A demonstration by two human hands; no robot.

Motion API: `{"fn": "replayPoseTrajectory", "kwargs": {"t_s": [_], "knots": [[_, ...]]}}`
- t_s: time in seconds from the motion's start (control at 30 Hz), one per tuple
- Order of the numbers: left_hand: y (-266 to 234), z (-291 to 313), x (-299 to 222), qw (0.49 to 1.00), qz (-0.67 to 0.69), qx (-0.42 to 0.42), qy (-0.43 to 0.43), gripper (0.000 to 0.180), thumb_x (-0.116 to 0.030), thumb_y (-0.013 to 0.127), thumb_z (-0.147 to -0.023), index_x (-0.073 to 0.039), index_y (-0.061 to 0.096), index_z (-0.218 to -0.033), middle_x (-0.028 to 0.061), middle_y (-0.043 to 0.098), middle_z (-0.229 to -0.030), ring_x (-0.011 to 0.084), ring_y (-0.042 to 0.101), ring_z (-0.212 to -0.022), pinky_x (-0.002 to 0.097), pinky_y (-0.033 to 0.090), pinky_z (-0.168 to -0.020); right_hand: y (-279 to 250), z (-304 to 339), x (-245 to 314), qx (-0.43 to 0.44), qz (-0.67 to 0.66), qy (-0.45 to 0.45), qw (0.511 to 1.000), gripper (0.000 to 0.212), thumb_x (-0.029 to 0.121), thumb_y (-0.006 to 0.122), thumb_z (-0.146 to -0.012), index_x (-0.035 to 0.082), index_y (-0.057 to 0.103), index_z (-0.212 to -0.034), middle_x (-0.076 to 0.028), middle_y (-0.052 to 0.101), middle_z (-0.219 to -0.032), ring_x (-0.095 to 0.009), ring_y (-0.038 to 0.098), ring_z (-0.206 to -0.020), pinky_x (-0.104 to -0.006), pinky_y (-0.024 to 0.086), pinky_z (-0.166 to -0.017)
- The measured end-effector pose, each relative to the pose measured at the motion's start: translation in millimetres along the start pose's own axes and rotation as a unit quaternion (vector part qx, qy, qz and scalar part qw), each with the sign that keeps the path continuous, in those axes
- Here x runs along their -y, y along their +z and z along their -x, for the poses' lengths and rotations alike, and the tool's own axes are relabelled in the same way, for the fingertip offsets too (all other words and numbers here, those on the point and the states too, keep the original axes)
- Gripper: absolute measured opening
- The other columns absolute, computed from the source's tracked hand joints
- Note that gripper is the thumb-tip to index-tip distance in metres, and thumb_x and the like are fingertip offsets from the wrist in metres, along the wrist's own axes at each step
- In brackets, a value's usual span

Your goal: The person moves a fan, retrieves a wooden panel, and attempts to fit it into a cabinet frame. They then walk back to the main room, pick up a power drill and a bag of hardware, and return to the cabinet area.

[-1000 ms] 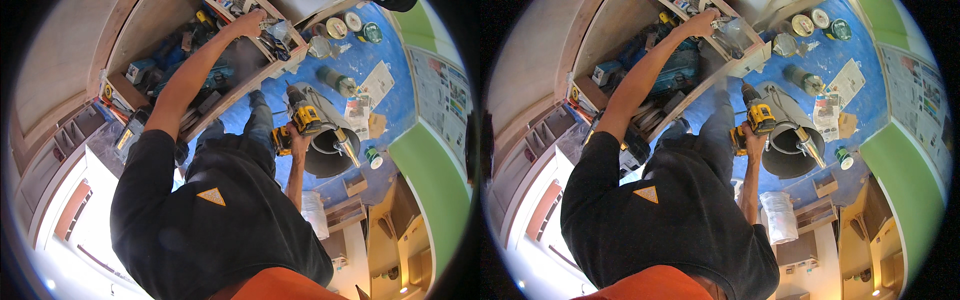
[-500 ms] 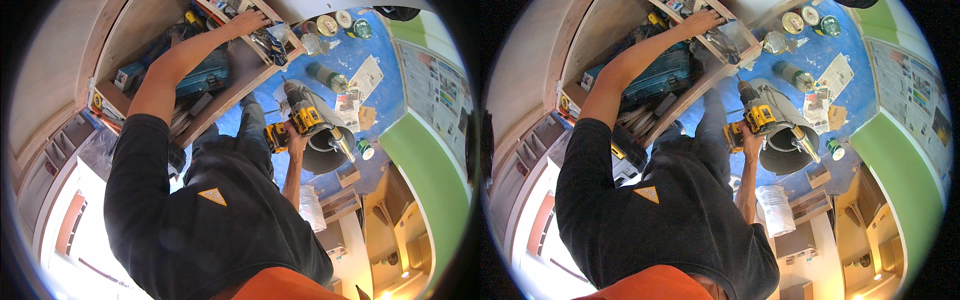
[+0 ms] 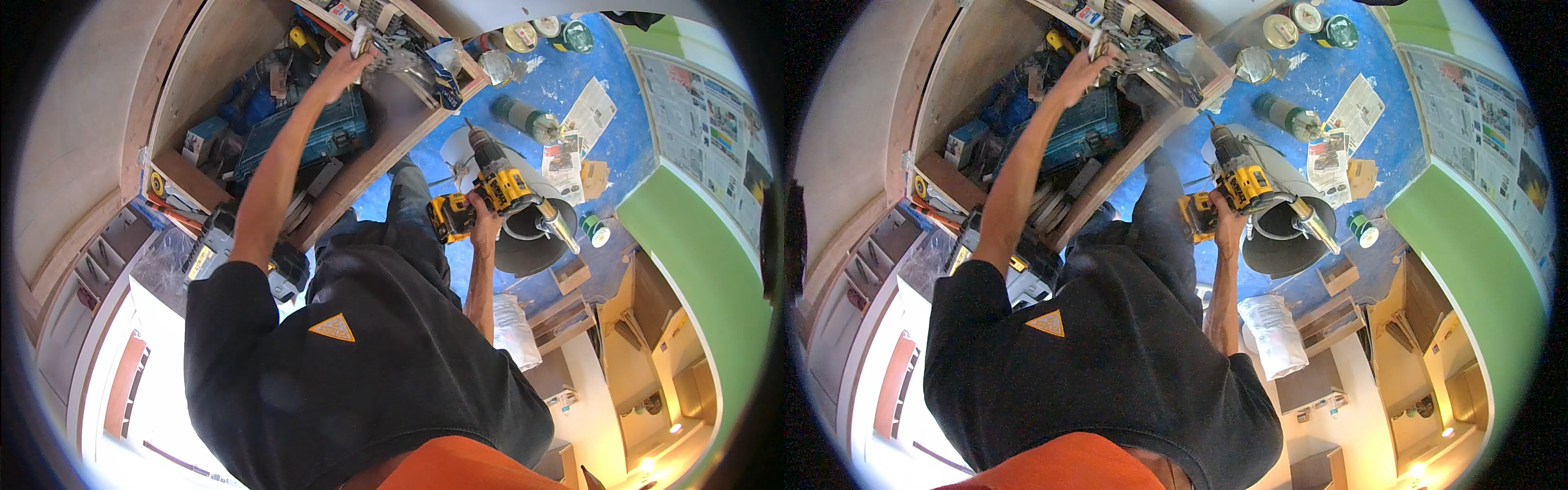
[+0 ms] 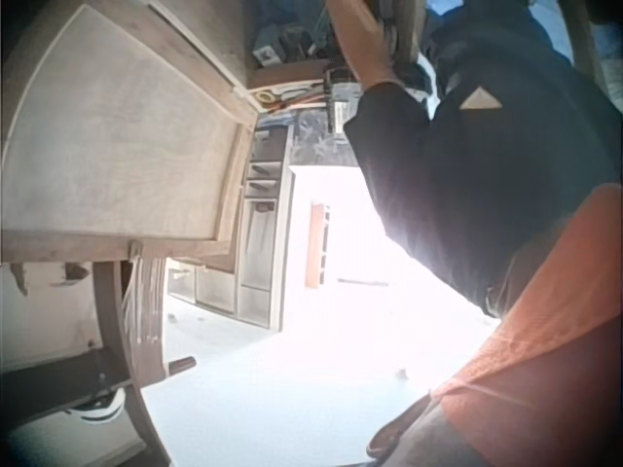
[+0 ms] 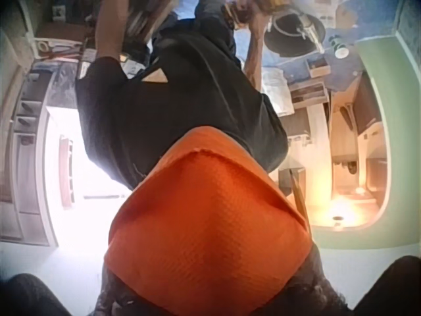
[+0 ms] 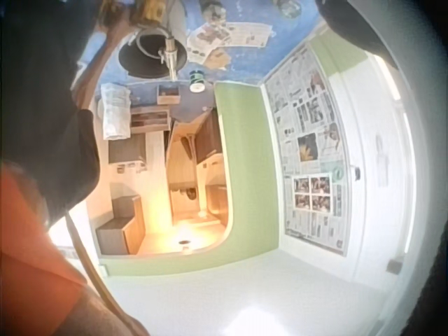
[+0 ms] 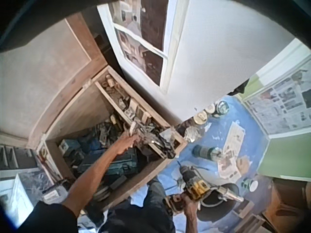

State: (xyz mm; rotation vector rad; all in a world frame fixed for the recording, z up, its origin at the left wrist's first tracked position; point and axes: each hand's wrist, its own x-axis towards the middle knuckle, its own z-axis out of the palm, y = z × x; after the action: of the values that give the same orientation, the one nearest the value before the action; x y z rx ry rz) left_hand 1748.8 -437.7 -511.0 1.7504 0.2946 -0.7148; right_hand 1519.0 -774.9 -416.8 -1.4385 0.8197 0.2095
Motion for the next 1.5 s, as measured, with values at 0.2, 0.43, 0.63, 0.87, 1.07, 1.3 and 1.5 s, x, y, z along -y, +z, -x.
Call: {"fn": "replayPoseTrajectory", "kwargs": {"t_s": [0.2, 0.43, 0.63, 0.87, 1.07, 1.3, 1.5], "knots": [[97, -17, 37, 0.969, 0.077, -0.217, 0.089, 0.041, -0.024, 0.073, -0.084, -0.001, 0.056, -0.113, 0.0126, 0.063, -0.109, 0.0254, 0.063, -0.094, 0.0368, 0.05, -0.085, 3, -7, 2, 0.001, -0.012, -0.004, 1.0, 0.01, 0.008, 0.067, -0.08, 0.0, 0.063, -0.076, -0.004, 0.063, -0.073, -0.014, 0.06, -0.068, -0.027, 0.045, -0.065], [107, -23, 22, 0.955, -0.037, -0.286, 0.071, 0.059, -0.026, 0.077, -0.075, 0.005, 0.055, -0.12, 0.0174, 0.068, -0.101, 0.0282, 0.067, -0.09, 0.0374, 0.051, -0.082, 4, -11, -5, -0.005, -0.01, 0.007, 1.0, 0.012, 0.002, 0.069, -0.078, 0.002, 0.06, -0.084, -0.002, 0.06, -0.071, -0.013, 0.057, -0.064, -0.0273, 0.044, -0.062], [84, 4, -2, 0.984, -0.072, -0.162, 0.02, 0.046, -0.025, 0.072, -0.077, 0.003, 0.061, -0.112, 0.0146, 0.068, -0.099, 0.0256, 0.066, -0.089, 0.0379, 0.05, -0.079, -2, -10, -14, 0.001, -0.028, 0.011, 1.0, 0.01, 0.003, 0.068, -0.079, 0.003, 0.06, -0.083, -0.002, 0.059, -0.071, -0.013, 0.056, -0.064, -0.0273, 0.044, -0.061], [46, 57, 15, 0.97, 0.189, -0.151, -0.005, 0.027, -0.02, 0.071, -0.082, -0.004, 0.065, -0.103, 0.0036, 0.065, -0.087, 0.0144, 0.062, -0.078, 0.0302, 0.05, -0.069, -15, -12, -17, -0.014, -0.023, 0.008, 1.0, 0.011, 0.002, 0.069, -0.079, 0.002, 0.06, -0.085, -0.003, 0.059, -0.072, -0.013, 0.057, -0.065, -0.0274, 0.044, -0.062], [44, 54, 19, 0.947, 0.319, 0.03, 0.011, 0.048, -0.005, 0.058, -0.087, -0.003, 0.049, -0.135, 0.0131, 0.06, -0.118, 0.023, 0.062, -0.103, 0.0355, 0.052, -0.087, -17, -19, -13, 0.001, -0.045, -0.026, 0.999, 0.014, 0.001, 0.069, -0.079, 0.002, 0.059, -0.09, -0.004, 0.06, -0.075, -0.014, 0.058, -0.065, -0.028, 0.045, -0.062], [67, -24, -20, 0.992, 0.013, -0.042, 0.118, 0.071, -0.02, 0.07, -0.081, -0.001, 0.04, -0.142, 0.018, 0.054, -0.126, 0.0247, 0.057, -0.098, 0.0369, 0.046, -0.09, -14, -18, -11, 0.009, -0.023, -0.011, 1.0, 0.013, -0.002, 0.066, -0.08, 0.0, 0.058, -0.091, -0.005, 0.06, -0.074, -0.015, 0.058, -0.065, -0.0282, 0.046, -0.063], [79, 14, -28, 0.993, 0.096, -0.065, 0.024, 0.05, -0.02, 0.068, -0.081, 0.0, 0.053, -0.124, 0.0089, 0.062, -0.096, 0.0181, 0.058, -0.083, 0.0317, 0.049, -0.074, -8, -10, -12, 0.013, -0.005, -0.017, 1.0, 0.01, -0.001, 0.066, -0.08, -0.001, 0.059, -0.087, -0.006, 0.061, -0.076, -0.015, 0.058, -0.065, -0.0291, 0.046, -0.063]]}}
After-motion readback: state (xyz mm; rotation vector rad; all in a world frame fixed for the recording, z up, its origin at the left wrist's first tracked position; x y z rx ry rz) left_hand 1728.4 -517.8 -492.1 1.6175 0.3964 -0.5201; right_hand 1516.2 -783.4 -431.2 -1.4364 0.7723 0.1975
